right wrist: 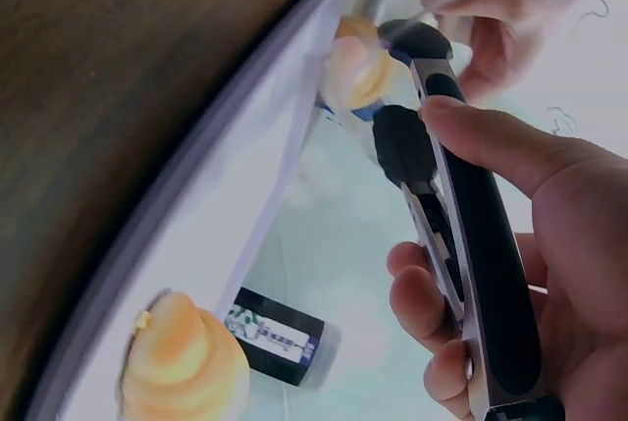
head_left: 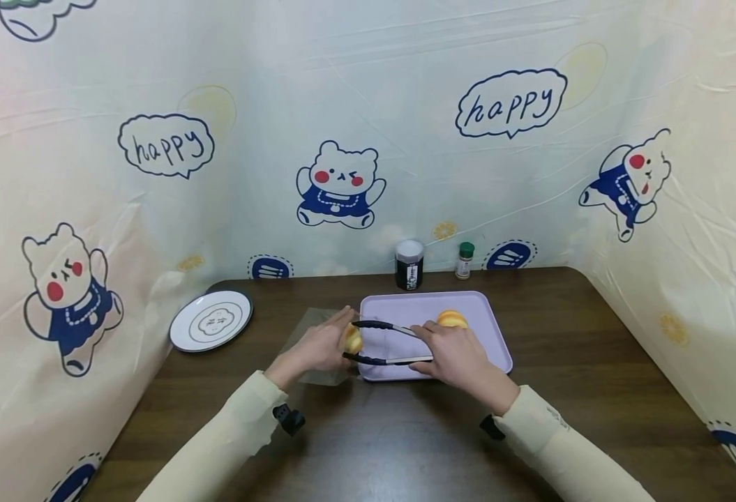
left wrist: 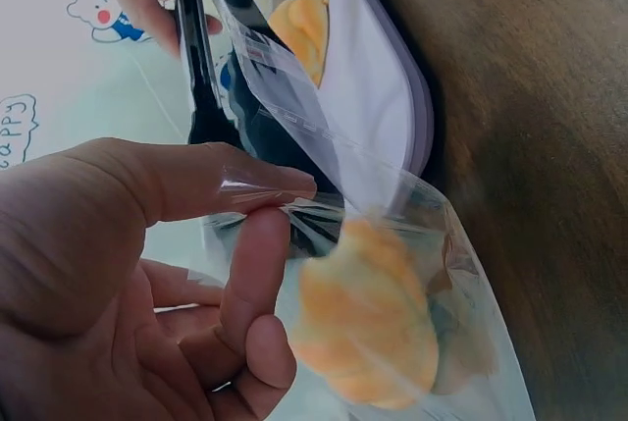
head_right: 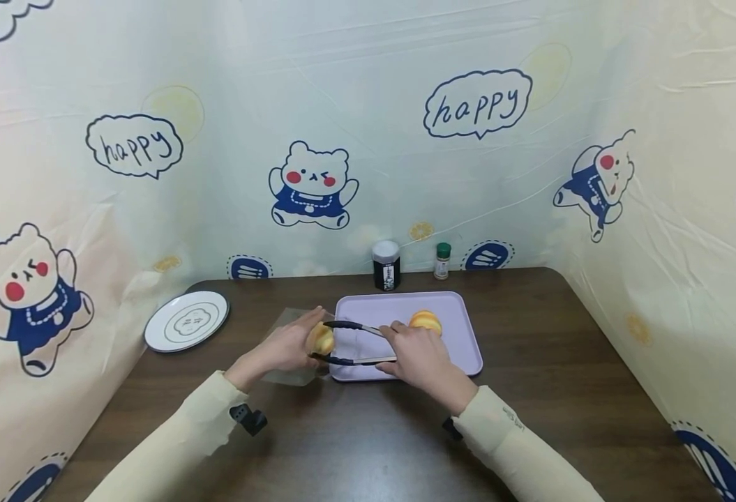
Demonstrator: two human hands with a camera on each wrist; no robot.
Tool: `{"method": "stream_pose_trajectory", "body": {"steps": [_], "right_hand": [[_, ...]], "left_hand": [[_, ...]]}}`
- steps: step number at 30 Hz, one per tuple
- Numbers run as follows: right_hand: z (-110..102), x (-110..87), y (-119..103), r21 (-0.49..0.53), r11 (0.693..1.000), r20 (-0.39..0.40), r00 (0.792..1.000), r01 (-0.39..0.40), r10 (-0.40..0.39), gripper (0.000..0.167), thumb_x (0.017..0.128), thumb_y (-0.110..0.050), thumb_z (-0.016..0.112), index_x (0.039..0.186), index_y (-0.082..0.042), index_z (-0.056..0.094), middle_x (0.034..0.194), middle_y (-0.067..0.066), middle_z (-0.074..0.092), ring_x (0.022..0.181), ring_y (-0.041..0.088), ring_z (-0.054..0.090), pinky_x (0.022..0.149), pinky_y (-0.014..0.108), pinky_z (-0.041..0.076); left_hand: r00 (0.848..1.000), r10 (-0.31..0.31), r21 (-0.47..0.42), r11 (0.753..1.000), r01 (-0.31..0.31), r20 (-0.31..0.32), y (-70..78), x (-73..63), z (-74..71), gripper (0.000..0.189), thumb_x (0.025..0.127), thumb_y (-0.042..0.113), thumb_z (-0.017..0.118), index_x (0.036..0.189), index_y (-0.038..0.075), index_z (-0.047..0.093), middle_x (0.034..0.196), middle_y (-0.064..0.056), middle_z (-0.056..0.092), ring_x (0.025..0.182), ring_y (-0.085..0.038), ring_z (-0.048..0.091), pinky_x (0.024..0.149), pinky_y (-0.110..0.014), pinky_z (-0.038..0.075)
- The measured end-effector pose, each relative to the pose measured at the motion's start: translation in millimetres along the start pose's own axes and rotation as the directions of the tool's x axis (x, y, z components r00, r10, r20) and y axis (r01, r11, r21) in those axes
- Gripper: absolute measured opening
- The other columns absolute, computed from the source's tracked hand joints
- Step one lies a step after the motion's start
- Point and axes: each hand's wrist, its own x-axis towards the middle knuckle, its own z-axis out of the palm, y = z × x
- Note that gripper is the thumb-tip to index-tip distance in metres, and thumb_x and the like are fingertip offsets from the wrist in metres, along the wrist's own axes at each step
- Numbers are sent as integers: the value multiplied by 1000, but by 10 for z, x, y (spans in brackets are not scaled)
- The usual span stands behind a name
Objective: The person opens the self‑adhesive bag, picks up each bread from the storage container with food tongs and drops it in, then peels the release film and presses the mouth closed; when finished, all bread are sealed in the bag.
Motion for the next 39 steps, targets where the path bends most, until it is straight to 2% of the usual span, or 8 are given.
{"method": "stream_pose_trajectory", "body": {"steps": [4,9,15,19,23,29,34,39], "right_hand": [[-113,-52,47,53,998,37,999,-25,24,65,74,-60,80,123,-18,70,110,2,74,80,18,69,64,36,58],[-224,-123,172,131,990,66,997,-58,50,65,75,-56,81,125,-16,70,113,5,74,84,20,69,71,41,58],[-321,-223,413,132,982,98,988,-135,123,64,76,-54,81,124,-13,70,113,8,74,78,17,65,66,41,58],[-373,-287,603,123,964,173,961,-237,214,66,77,-53,80,125,-9,70,114,13,74,77,20,65,67,43,58],[-405,-365,770,97,941,229,927,-324,296,70,78,-55,78,127,-7,68,119,18,71,85,25,66,69,47,57],[-419,-482,938,76,906,272,883,-416,383,75,77,-57,78,129,-4,66,122,22,69,80,25,60,58,40,51],[-430,-544,1023,71,877,322,843,-475,431,78,76,-58,77,127,-2,65,108,20,70,73,24,54,52,33,45],[-439,-567,1060,70,862,370,816,-502,445,77,75,-60,77,124,-1,67,89,12,65,71,24,52,51,32,41]], "left_hand": [[1000,-18,-23,1000,18,-8,-13,8,-14,104,73,28,88,157,8,30,166,-9,26,141,-35,45,101,-50,49],[998,-57,-24,998,57,4,-26,17,-55,102,73,24,87,156,6,32,165,-11,27,142,-37,44,107,-53,45],[993,-112,-40,993,113,28,-49,19,-85,101,73,22,87,156,5,32,165,-12,27,146,-36,38,114,-57,36],[994,-105,-35,994,106,28,-64,16,-74,103,71,24,89,155,3,33,164,-14,28,145,-37,39,114,-57,37],[997,-81,-23,996,81,17,-71,8,-66,105,70,25,90,154,2,33,164,-14,29,145,-37,40,112,-57,38],[998,-61,-20,998,62,6,-67,7,-72,104,70,24,89,154,0,33,164,-16,29,144,-38,41,109,-56,41],[998,-68,-29,997,68,6,-59,9,-79,104,70,23,89,154,1,33,163,-16,29,143,-37,41,109,-57,41],[996,-85,-49,995,85,17,-50,12,-80,104,70,23,89,155,2,32,164,-14,28,143,-38,41,111,-58,39]]}}
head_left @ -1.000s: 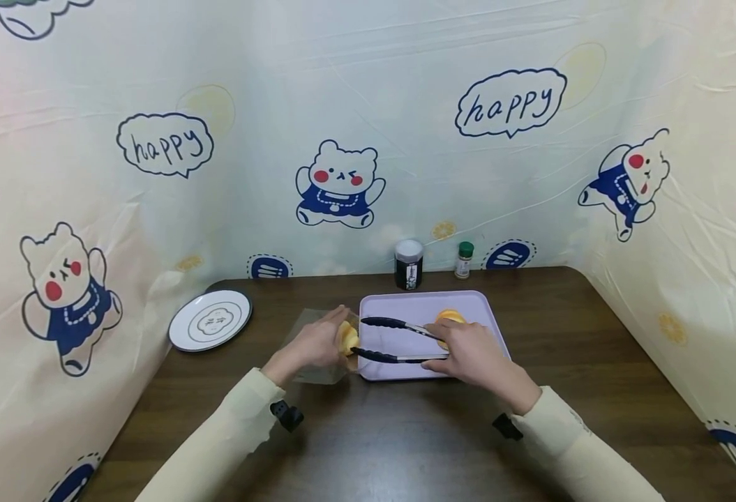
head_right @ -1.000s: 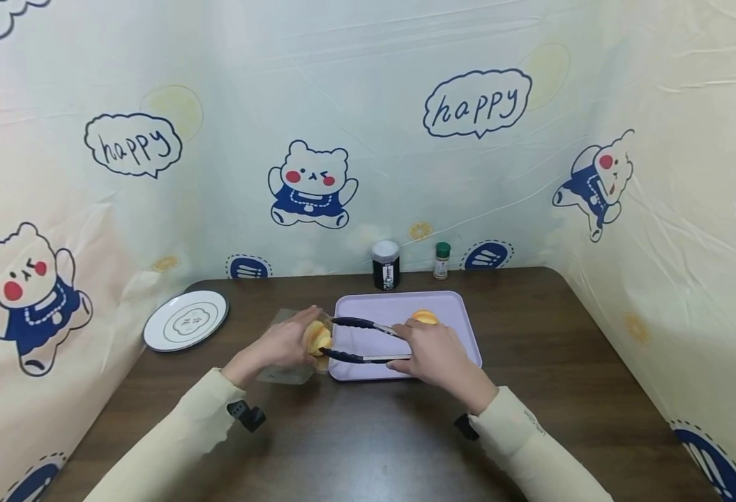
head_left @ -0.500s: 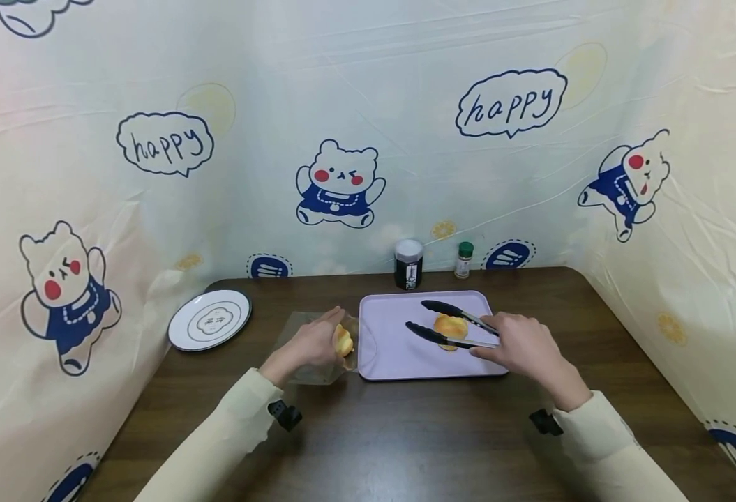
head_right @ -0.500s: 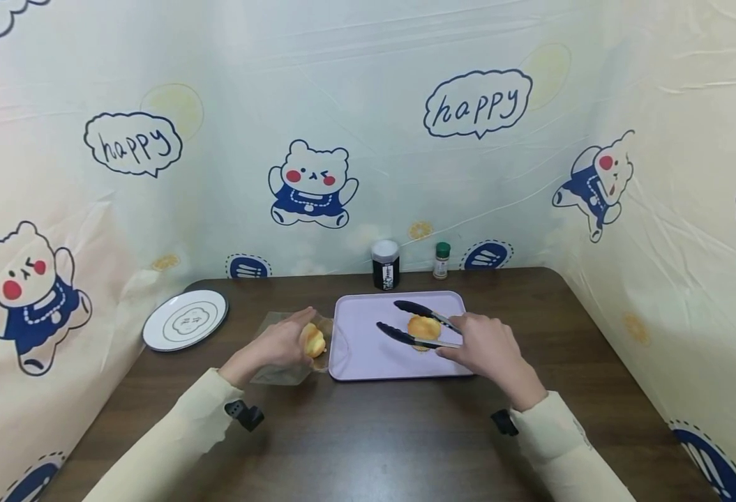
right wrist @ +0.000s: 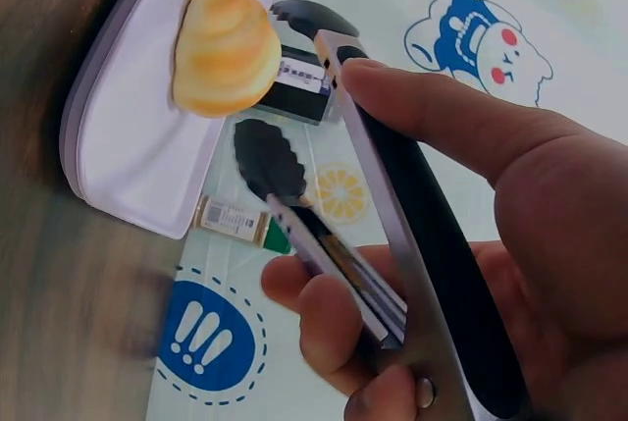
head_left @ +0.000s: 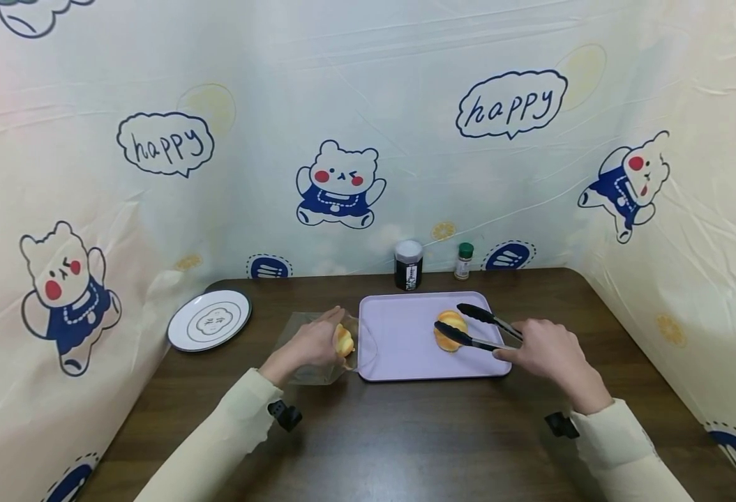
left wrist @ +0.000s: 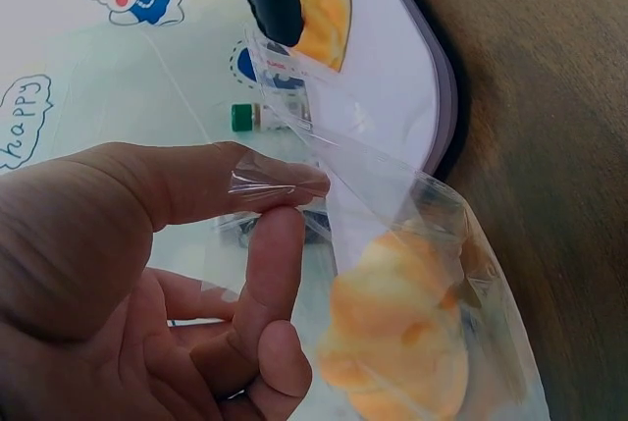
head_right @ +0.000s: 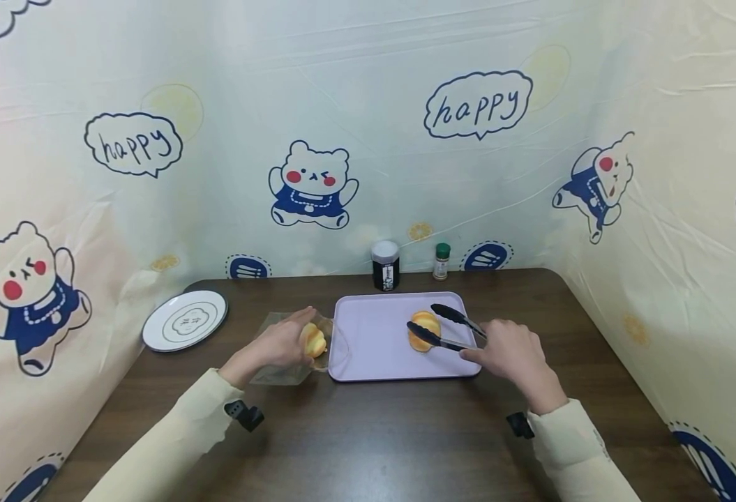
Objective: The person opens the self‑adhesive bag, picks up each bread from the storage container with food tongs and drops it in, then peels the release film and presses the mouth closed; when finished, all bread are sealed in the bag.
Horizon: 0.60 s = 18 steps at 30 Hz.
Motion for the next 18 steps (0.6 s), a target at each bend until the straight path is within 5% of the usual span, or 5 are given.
{"method": "stream_pose_trajectory", "body": {"steps": [6,13,18], "right_hand": [[19,29,-19,8,1000,26,1000,14,-14,73,76,-58,77,122,-2,68,82,8,61,69,22,51,51,31,38],[67,39,-70,-24,998,-8,998,59,-60,77,75,-59,78,126,-2,67,114,21,70,74,23,55,54,35,47],[24,-40,-94,-46,999,-14,1000,19,-19,77,75,-57,78,126,-1,66,105,19,70,69,23,52,50,32,43]], "left_hand": [[1000,-16,-8,1000,16,5,1,8,12,105,70,24,90,155,3,32,165,-13,27,144,-38,40,113,-59,37],[1000,-18,-13,1000,18,6,3,4,17,105,70,24,90,156,4,32,165,-12,26,145,-37,39,113,-58,38],[1000,-10,-4,1000,10,5,8,-12,5,104,71,23,89,156,4,32,165,-12,27,145,-37,40,111,-56,40]]}}
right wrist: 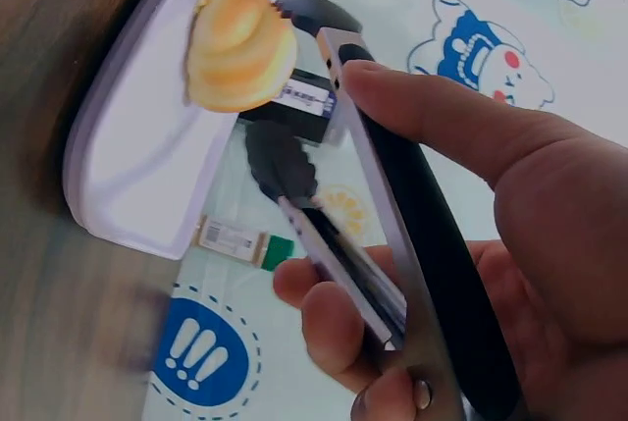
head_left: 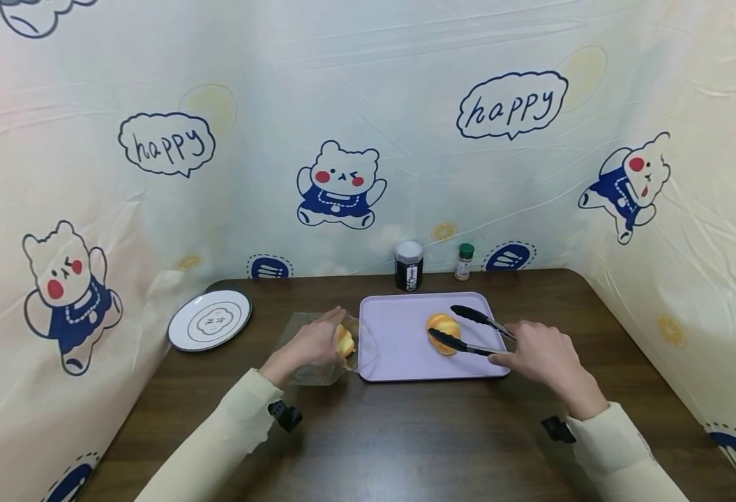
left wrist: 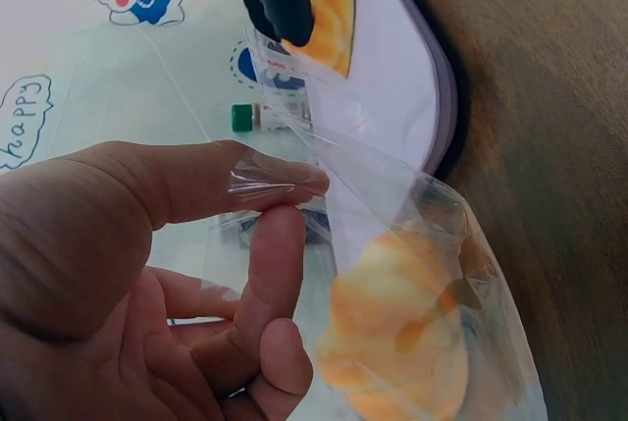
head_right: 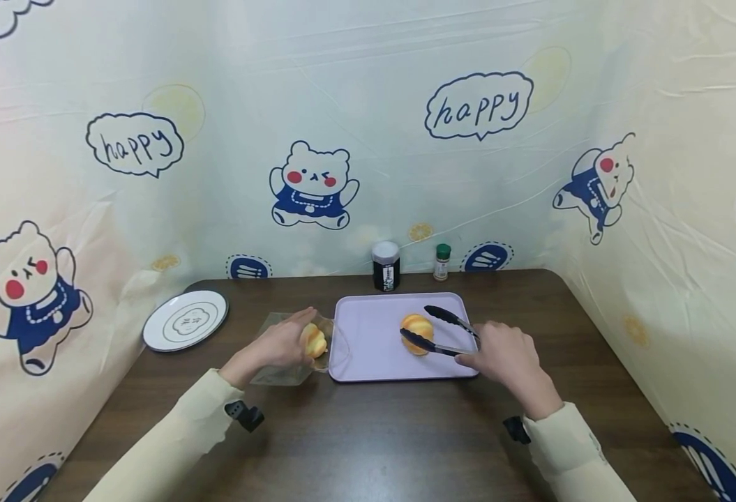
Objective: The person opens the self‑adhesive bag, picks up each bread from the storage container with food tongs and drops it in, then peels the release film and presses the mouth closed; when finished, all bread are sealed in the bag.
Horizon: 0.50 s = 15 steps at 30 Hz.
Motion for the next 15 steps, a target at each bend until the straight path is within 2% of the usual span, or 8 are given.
{"method": "stream_pose_trajectory", "body": {"steps": [7,15], "right_hand": [[-57,-117,-13,-20,1000,-3,1000,6,-6,74,74,-57,79,122,-2,68,93,12,68,68,23,51,49,32,40],[-44,-137,34,-27,1000,25,1000,-5,6,69,75,-54,80,119,-3,69,82,7,60,66,22,50,50,32,38]], "left_hand": [[1000,-21,-12,1000,21,9,6,-3,-5,103,72,21,89,156,5,32,165,-12,26,145,-38,39,113,-57,38],[1000,8,-16,1000,-8,2,0,-14,-1,104,71,21,89,155,3,32,165,-14,26,144,-38,40,112,-57,39]]}}
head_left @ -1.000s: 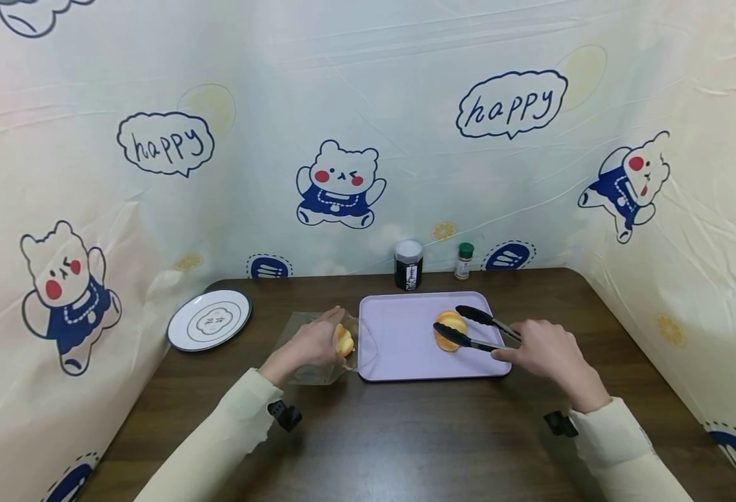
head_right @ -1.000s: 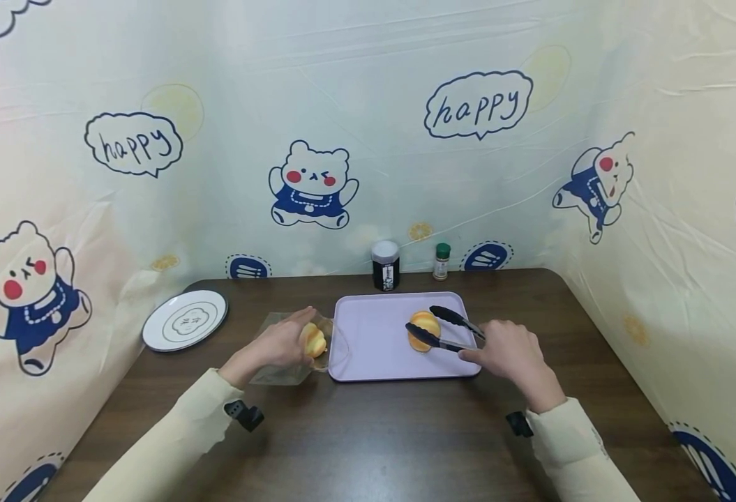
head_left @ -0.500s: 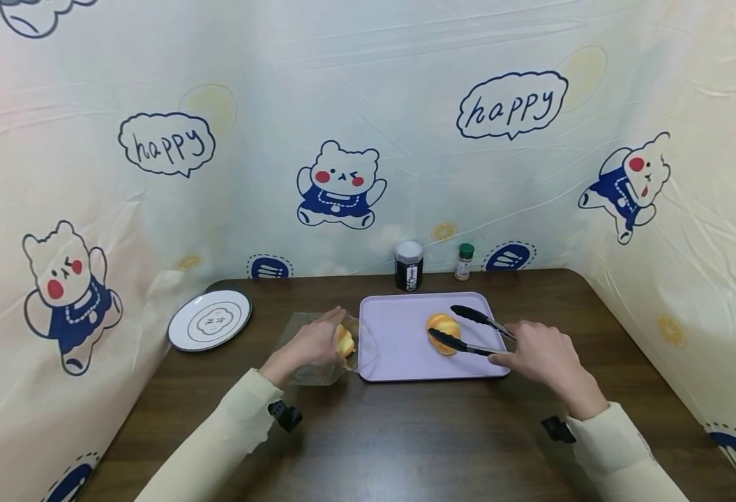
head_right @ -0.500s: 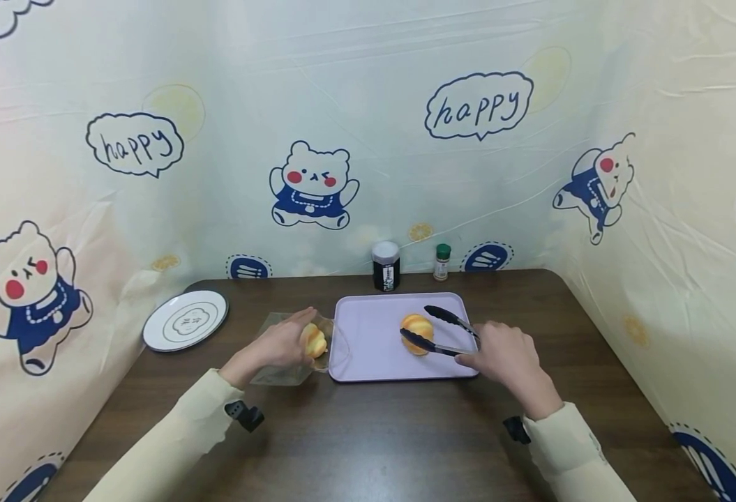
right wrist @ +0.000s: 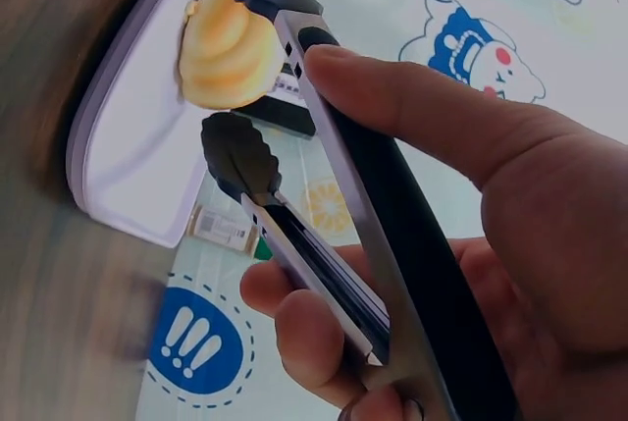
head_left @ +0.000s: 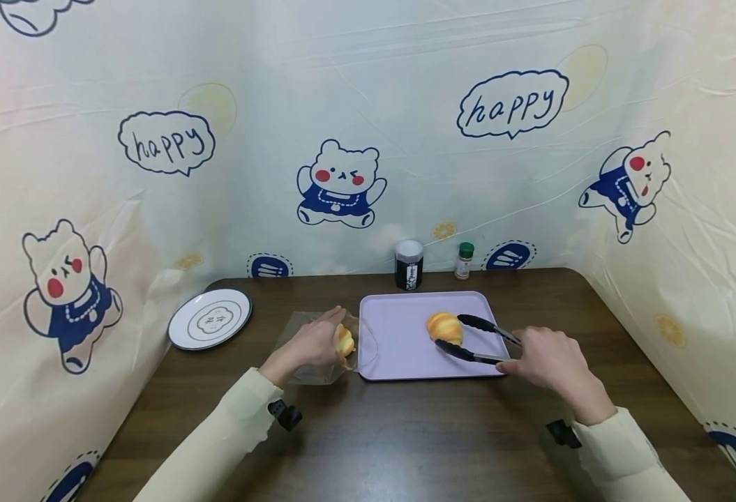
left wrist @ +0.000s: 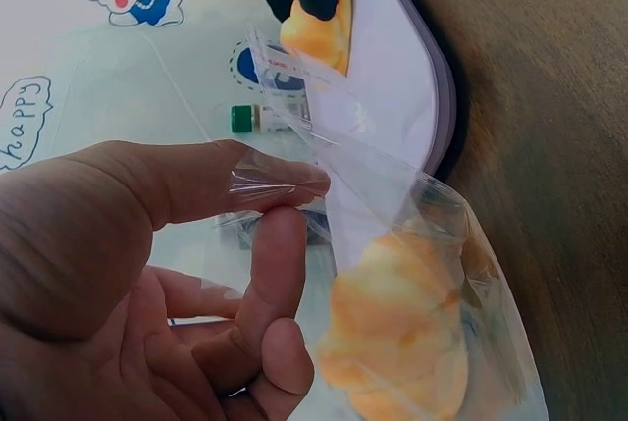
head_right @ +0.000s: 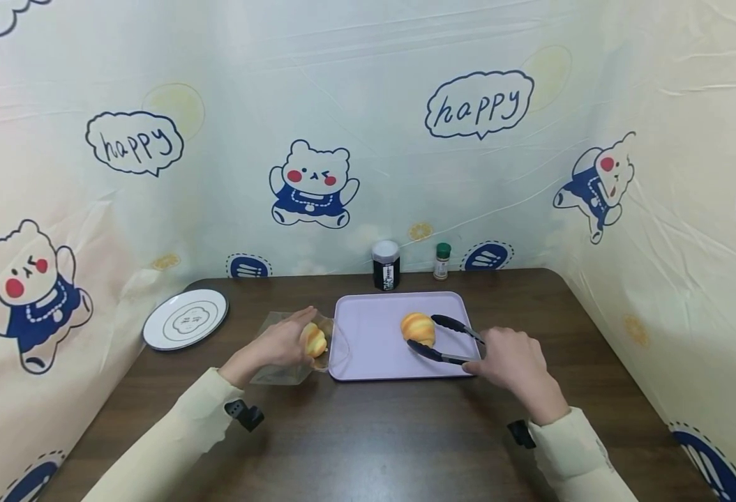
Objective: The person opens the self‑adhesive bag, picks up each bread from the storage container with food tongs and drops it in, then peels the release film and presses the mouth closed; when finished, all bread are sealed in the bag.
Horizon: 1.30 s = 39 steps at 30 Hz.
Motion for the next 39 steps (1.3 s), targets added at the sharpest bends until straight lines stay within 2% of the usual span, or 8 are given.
{"method": "stream_pose_trajectory", "body": {"steps": [12,20,22,26,29,33,36,39], "right_hand": [[93,26,98,23,1000,-39,999,2,-1,70,75,-54,79,120,-1,69,81,8,59,64,22,48,48,32,37],[150,42,100,6,1000,-49,999,4,-4,61,77,-49,79,117,-3,70,79,7,57,64,22,48,48,31,36],[152,40,106,2,1000,-50,999,6,-6,61,78,-49,79,117,-3,70,80,8,59,65,22,49,49,32,38],[160,46,122,-4,1000,-60,998,11,-11,64,77,-50,79,119,-3,69,88,12,66,66,23,50,50,32,41],[163,56,129,5,1000,-68,998,18,-18,67,77,-52,79,122,-3,69,91,13,68,66,22,50,49,32,41],[155,72,125,22,998,-100,994,53,-51,71,77,-55,78,124,-4,69,101,17,71,68,22,54,50,33,43],[146,79,103,21,994,-143,985,104,-100,72,76,-57,78,124,-5,69,112,19,72,76,25,62,55,39,49],[130,72,55,15,987,-180,971,160,-154,71,75,-57,79,124,-7,70,114,18,73,83,28,67,61,44,53]], "left_hand": [[1000,-3,-27,1000,3,-6,17,16,-3,100,73,18,88,154,1,33,164,-17,26,147,-38,35,114,-54,38],[1000,14,-18,1000,-14,3,19,-1,0,90,74,17,87,150,0,41,159,-21,37,146,-40,36,114,-54,38],[1000,14,-21,1000,-14,6,18,-2,1,87,75,16,86,150,2,43,157,-21,39,143,-40,41,113,-54,40],[1000,15,-26,1000,-15,15,15,3,5,82,76,18,86,147,3,48,153,-18,47,123,-32,57,104,-49,49],[1000,3,-36,999,-2,28,17,-2,7,81,76,18,86,147,4,49,151,-16,50,112,-26,59,100,-48,51],[999,27,-33,999,-26,20,6,-22,5,83,76,17,86,148,3,47,155,-16,45,128,-32,55,109,-51,45],[999,54,-18,998,-54,3,-11,-30,2,87,74,18,86,149,2,44,158,-15,41,138,-36,48,113,-52,40],[998,62,-4,998,-62,-6,-17,-38,-4,90,73,19,87,150,1,42,160,-15,38,139,-38,46,113,-54,39]]}}
